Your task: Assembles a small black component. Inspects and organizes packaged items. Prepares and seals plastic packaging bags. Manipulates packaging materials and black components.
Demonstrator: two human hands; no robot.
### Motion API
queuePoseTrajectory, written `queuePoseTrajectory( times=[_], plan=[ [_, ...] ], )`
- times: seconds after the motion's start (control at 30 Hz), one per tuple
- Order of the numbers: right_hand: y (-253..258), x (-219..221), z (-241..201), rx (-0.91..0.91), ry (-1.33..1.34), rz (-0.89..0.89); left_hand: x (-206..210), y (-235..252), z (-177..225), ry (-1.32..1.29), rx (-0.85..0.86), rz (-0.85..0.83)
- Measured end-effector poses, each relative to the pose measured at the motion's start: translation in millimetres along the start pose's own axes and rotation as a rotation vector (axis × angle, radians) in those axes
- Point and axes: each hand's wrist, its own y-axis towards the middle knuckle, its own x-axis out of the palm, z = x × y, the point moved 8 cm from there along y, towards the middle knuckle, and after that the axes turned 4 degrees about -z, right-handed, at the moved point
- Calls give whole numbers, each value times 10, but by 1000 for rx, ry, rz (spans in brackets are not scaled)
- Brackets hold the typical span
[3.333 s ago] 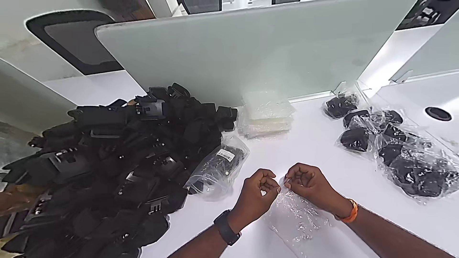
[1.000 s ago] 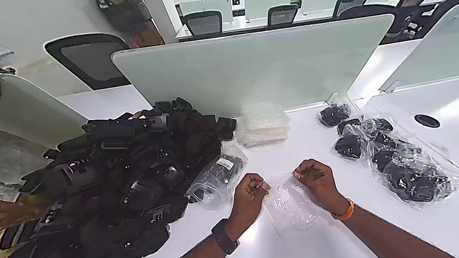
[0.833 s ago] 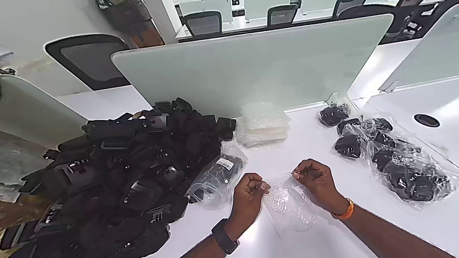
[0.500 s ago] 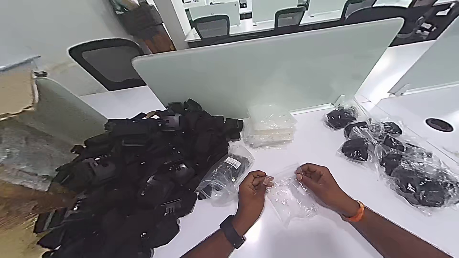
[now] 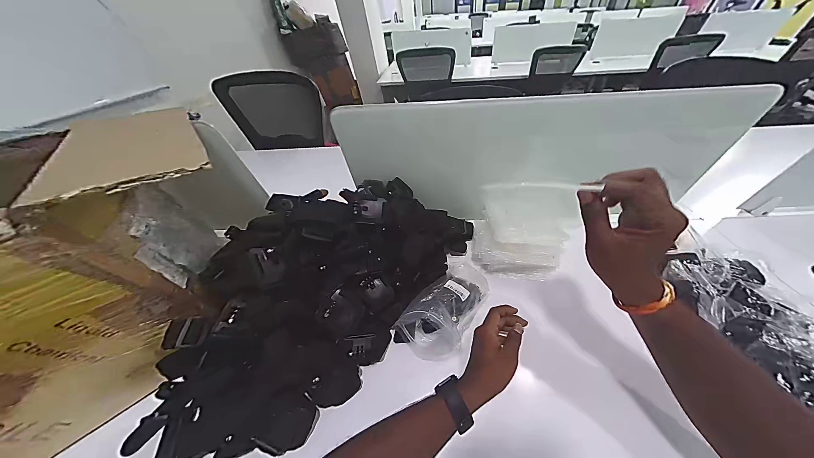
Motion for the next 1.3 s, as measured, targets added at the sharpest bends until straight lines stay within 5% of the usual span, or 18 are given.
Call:
queuePoseTrajectory(
  times=[0.13, 0.3, 0.67, 1.3],
  plan=[
    [305, 260, -160, -308, -237, 61, -1, -10, 27, 23, 1, -26],
    [164, 567, 294, -449, -475, -140, 40, 0, 37, 63, 6, -73],
    [-486, 1084, 1057, -136, -513, -697, 76, 3, 45, 144, 10, -110],
    [-634, 1118, 908, 124, -657, -660, 80, 0, 36, 152, 3, -119]
  ],
)
